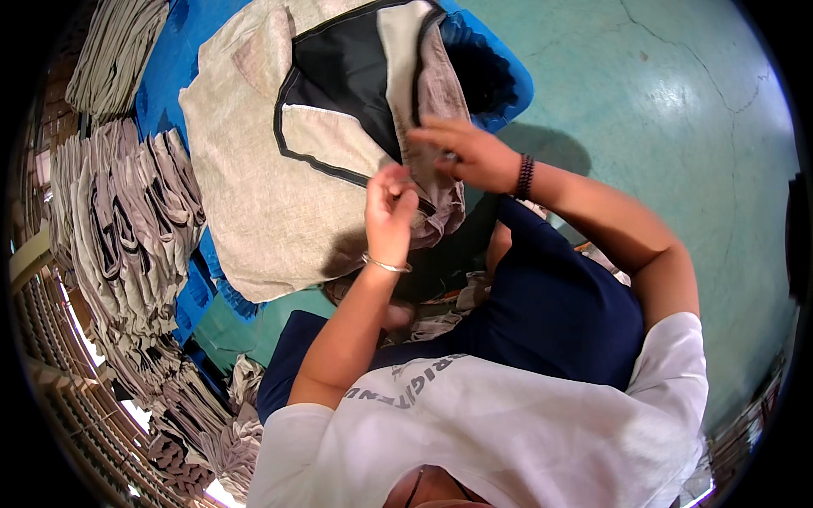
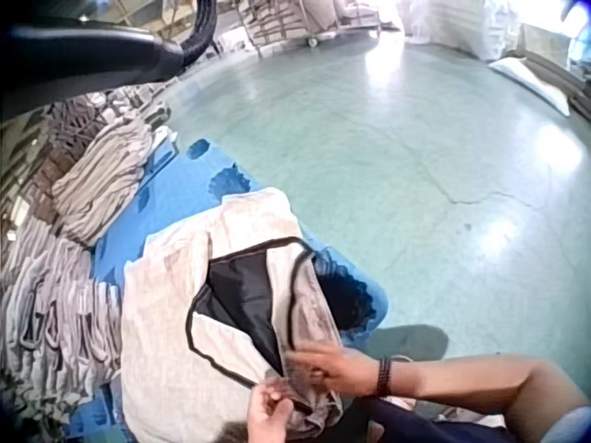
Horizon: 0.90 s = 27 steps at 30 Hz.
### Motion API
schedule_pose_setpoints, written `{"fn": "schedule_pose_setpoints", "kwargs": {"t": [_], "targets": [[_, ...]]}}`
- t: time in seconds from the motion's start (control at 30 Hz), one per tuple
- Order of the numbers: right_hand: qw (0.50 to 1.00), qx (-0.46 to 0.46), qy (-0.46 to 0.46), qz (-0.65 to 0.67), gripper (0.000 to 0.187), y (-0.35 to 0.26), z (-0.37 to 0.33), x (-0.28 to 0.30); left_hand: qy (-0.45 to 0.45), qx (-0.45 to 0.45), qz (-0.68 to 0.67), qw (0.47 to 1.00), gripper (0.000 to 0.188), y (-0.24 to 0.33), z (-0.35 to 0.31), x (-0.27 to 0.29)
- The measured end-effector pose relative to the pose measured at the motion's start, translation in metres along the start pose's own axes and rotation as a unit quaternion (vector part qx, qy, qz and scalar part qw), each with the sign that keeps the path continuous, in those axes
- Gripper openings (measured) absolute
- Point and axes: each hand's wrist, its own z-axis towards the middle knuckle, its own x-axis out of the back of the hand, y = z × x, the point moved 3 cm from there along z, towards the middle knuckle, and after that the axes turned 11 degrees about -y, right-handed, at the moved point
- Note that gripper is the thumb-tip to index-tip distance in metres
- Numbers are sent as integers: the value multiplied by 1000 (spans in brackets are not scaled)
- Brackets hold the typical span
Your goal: The person folds fabric covers by hand on a pallet, zipping one closed and placing it on a stack.
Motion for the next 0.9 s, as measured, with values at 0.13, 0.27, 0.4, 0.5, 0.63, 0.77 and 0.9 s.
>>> {"fn": "schedule_pose_setpoints", "kwargs": {"t": [0.13, 0.27, 0.4, 0.5, 0.63, 0.77, 0.9], "targets": [[980, 129, -139, -55, 47, -25, 11, -32, -4, 75, -141, 987, 35, -14, 16, 26], [974, 147, -161, -67, 50, -28, 0, -47, 122, 99, -126, 980, 35, -3, 15, 26], [988, 105, -112, 9, 38, -15, -21, -46, 237, 3, -197, 951, 32, -13, 16, 55], [992, -50, 21, 113, 27, 15, -42, -43, 272, 92, -187, 939, 22, -17, 6, 82], [922, -261, 211, 192, 11, 36, -61, -33, 247, 117, -235, 933, 13, -21, 1, 90], [788, -395, 243, 404, 15, 61, -72, -45, 282, 101, -229, 926, 15, -22, -1, 88], [776, -398, 165, 461, 22, 53, -70, -47, 308, 81, -260, 911, 18, -22, -12, 81]]}}
